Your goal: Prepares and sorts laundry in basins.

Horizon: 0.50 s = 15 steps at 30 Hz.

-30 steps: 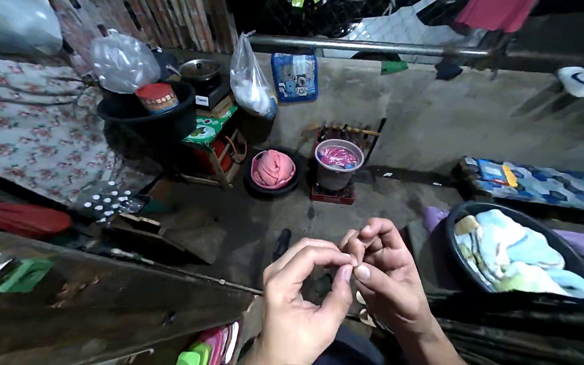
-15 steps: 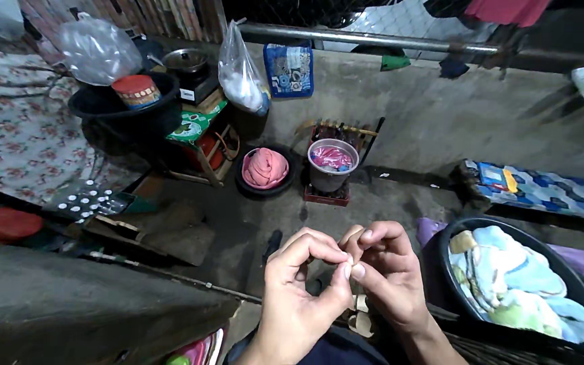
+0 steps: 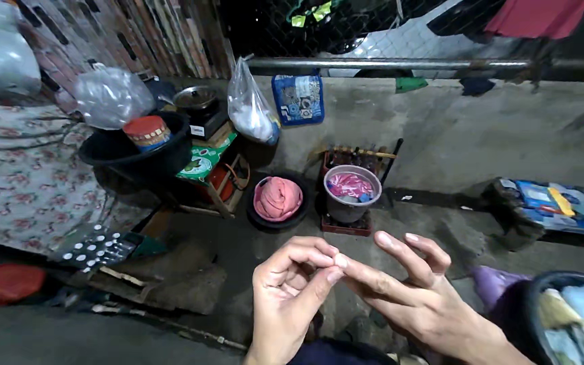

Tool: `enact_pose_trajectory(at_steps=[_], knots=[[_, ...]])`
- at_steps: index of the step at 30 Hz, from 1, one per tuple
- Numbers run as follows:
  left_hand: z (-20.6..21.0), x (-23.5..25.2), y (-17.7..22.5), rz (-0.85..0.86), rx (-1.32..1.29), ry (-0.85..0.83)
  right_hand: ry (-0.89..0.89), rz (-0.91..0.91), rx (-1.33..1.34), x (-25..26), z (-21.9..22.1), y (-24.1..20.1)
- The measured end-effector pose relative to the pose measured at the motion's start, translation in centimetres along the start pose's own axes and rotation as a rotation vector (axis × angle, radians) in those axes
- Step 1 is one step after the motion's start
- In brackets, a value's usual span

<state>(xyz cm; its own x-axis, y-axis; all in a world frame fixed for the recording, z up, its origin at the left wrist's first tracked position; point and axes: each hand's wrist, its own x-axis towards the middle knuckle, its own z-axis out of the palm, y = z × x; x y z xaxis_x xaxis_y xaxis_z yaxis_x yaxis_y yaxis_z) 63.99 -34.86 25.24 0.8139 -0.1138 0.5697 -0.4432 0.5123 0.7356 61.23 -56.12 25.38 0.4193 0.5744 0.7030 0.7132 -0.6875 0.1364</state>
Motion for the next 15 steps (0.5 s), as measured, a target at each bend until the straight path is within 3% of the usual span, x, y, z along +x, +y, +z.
enact_pose_trajectory(at_steps=[7,15], knots=[[-4.5,2.3,-0.7,0.096,0.071,-0.026,0.033,-0.025,0.062,3.5,3.9,0.7],[-5.5,2.1,-0.8,0.118,0.136,0.084,0.034,-0.074,0.171,4.7,6.1,1.5]])
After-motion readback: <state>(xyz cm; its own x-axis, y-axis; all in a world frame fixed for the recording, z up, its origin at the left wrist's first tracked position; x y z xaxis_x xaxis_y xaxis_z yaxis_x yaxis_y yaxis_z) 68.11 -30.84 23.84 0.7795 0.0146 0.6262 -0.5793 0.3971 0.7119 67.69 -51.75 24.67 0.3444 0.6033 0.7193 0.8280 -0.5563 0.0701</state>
